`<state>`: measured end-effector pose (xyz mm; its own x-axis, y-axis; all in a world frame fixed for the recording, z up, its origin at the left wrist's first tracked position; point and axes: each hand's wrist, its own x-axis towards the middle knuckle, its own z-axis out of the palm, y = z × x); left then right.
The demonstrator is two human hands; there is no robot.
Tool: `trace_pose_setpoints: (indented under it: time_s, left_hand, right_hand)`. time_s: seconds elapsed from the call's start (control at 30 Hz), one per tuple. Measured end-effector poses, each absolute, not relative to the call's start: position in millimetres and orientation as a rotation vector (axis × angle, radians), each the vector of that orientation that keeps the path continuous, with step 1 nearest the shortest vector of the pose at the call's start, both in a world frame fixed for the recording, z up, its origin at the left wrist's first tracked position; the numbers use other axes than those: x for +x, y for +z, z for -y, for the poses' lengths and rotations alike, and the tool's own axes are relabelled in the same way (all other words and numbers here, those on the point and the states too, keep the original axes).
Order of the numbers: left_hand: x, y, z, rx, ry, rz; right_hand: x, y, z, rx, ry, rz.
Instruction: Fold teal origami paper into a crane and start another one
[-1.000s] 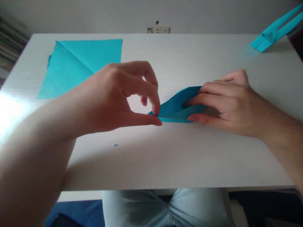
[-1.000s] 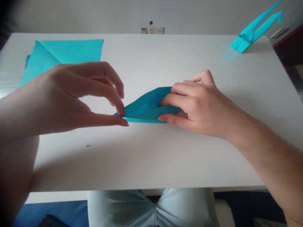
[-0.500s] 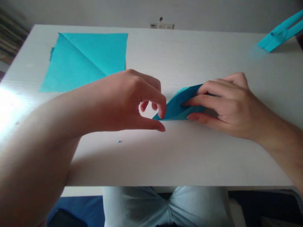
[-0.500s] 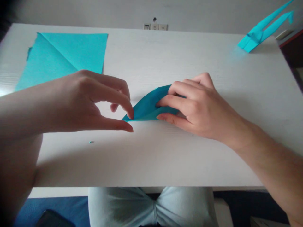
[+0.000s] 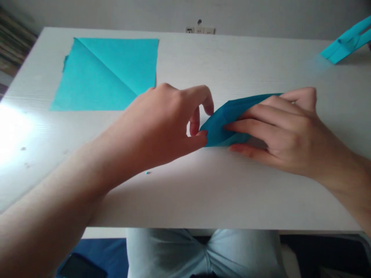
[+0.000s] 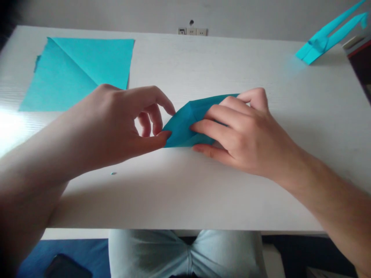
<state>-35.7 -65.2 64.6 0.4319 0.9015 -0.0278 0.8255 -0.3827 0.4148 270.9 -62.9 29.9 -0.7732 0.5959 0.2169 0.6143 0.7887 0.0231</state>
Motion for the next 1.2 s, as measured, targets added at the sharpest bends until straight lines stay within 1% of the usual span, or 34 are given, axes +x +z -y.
trace_pose_setpoints:
  time_s: [0.1,0.23,0.37,0.43,0.53,0.7,0.83,0.93,1.0,1.03,1.1,1.13,1.2]
  left_hand:
    - [-32,63,65,2.273,0.219,-1.578]
    - [-27,58,69,2.244,0.218,-1.700]
    - [-27,58,70,2.222,0.297,-1.661]
    - [-31,62,67,2.197,0.319,-1.596]
    - [-39,68,61,2.152,0.254,-1.520]
    - [-51,70,55,2.136,0.198,-1.552]
    - [-53,74,59,2.239,0.145,-1.593]
    - [-53,79,78,2.484,0.319,-1.752]
    - [-55,78,95,2.749,0.552,-1.667]
    - [-57,75,102,2.882,0.581,-1.558]
    - [-63,65,111,3.058,0.512,-1.229]
    - [-67,58,111,3.054,0.453,-1.149]
    - [-75,43,105,3.001,0.521,-1.096]
  right_hand:
    - [271,28,60,-0.864,-0.224,2.752]
    - [269,25,58,-0.773,-0.335,2.693]
    - [268,25,59,-0.756,-0.385,2.666]
    - [268,26,61,-0.773,-0.372,2.664]
    - [267,28,63,-0.832,-0.287,2.664]
    - [266,26,64,-0.835,-0.266,2.652]
    - [269,19,61,-0.760,-0.354,2.604]
    - [273,15,58,-0.701,-0.382,2.589]
    - [273,17,56,-0.693,-0.373,2.623]
    - [272,19,55,-0.693,-0.364,2.648]
    - [267,26,54,-0.700,-0.349,2.702]
    - [263,30,54,-0.700,-0.343,2.737]
    - [255,39,54,-0.685,-0.331,2.814]
